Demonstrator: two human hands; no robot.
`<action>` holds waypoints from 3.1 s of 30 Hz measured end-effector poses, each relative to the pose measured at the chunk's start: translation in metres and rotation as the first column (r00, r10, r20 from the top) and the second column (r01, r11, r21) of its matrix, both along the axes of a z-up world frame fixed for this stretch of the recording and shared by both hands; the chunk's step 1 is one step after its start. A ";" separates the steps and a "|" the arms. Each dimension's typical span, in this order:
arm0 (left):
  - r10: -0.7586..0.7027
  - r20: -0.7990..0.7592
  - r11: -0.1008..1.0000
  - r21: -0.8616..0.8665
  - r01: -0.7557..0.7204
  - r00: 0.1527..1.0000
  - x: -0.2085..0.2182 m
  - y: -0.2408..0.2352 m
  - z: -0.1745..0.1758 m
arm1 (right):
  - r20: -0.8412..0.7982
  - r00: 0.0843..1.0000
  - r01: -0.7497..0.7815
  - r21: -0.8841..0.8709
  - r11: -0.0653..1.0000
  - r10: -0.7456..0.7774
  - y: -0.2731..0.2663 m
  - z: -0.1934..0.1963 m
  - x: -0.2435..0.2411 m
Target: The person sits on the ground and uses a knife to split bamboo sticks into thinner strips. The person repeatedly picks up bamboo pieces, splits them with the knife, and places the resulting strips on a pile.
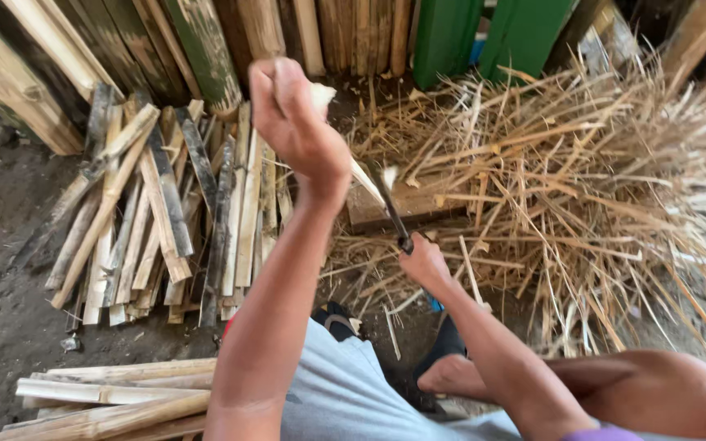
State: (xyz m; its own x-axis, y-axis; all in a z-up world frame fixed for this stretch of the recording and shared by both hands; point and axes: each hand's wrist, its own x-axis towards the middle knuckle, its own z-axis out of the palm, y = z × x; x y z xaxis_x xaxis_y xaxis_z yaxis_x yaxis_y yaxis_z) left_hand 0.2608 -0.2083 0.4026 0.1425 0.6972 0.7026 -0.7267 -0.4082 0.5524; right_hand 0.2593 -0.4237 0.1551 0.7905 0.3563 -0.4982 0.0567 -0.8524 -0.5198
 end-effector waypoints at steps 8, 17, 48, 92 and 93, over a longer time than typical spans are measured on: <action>0.043 -0.091 0.999 0.026 -0.041 0.995 -0.004 -0.001 -0.006 | 0.151 0.985 -0.103 0.101 0.990 0.087 -0.027 0.009 0.003; 0.057 -0.080 0.995 0.089 -0.050 0.995 -0.015 -0.018 -0.017 | 0.364 0.925 -0.220 0.286 0.933 0.107 -0.004 0.193 -0.057; 0.020 0.006 0.998 0.052 -0.021 1.000 -0.030 -0.005 -0.006 | 0.212 0.976 -0.122 0.328 0.937 0.053 0.008 0.105 -0.037; -0.010 0.009 0.998 0.060 0.009 1.000 -0.016 0.044 -0.027 | -0.002 1.000 0.007 -0.130 0.991 -0.007 -0.004 -0.114 0.020; -0.027 0.007 0.999 0.038 0.027 1.000 -0.018 0.045 -0.024 | -0.072 0.997 0.019 -0.130 0.991 -0.028 -0.001 -0.107 0.024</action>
State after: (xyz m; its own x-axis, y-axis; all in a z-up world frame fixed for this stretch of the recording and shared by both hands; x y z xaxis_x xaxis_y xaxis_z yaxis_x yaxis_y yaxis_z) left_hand 0.2429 -0.1638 0.3784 0.1559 0.6662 0.7293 -0.7418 -0.4086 0.5318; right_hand 0.2838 -0.4243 0.0478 0.7571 0.2669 -0.5962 0.0014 -0.9134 -0.4071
